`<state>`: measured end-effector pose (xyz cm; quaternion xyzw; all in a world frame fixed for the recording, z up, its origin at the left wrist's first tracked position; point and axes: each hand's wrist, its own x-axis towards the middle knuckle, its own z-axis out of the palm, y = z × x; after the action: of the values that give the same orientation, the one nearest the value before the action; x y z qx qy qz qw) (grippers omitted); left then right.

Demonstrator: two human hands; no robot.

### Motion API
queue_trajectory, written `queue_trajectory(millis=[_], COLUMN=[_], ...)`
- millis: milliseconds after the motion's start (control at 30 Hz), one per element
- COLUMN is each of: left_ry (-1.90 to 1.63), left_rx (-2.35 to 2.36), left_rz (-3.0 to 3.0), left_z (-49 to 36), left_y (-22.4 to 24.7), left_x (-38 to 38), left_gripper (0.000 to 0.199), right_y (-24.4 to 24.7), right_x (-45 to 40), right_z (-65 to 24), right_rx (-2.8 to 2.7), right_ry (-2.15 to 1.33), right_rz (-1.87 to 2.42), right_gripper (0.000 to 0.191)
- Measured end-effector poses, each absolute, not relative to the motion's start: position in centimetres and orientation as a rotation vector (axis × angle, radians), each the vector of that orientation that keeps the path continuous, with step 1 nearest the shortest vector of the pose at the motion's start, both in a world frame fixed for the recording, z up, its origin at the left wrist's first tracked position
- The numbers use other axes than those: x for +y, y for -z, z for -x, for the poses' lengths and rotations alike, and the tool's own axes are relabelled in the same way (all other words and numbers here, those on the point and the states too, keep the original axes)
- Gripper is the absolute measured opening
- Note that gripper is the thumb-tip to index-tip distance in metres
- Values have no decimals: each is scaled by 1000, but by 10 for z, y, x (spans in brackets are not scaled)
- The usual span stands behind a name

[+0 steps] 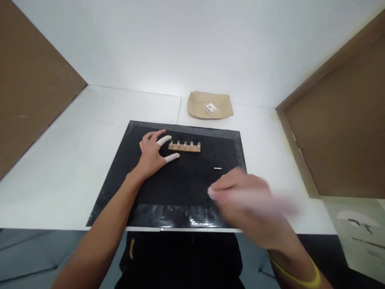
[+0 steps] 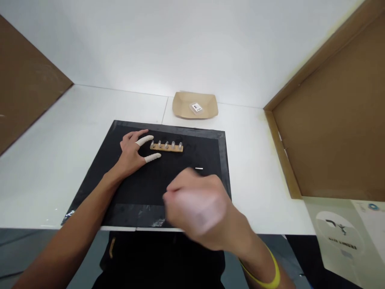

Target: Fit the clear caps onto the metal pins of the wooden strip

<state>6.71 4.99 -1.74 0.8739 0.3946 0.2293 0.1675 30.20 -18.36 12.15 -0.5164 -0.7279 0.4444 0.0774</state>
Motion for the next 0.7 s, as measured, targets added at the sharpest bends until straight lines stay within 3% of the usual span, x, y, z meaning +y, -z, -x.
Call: queue_trajectory(millis=[200,433,567,700], left_ry=[-602,-600,-593,-584], left_rx=[1116,1125,1115,1116], left_rz=[-2494,-2501,-2489,-2448], left_z=[-67,-67,-67,-66], left_y=[13,15,16,14], left_x=[49,49,50,50], left_gripper=[69,70,71,69], right_y=[-119,-136,-132,-120], right_x=[-171,-178,-181,-165], right_z=[-284,-263,-281,-290], right_rx=[-2195,-2193,-2466,-2289], right_ry=[-1242,-932,-1236,-1197], right_rz=[1546,1668,1253,1281], right_gripper=[44,15,30,39])
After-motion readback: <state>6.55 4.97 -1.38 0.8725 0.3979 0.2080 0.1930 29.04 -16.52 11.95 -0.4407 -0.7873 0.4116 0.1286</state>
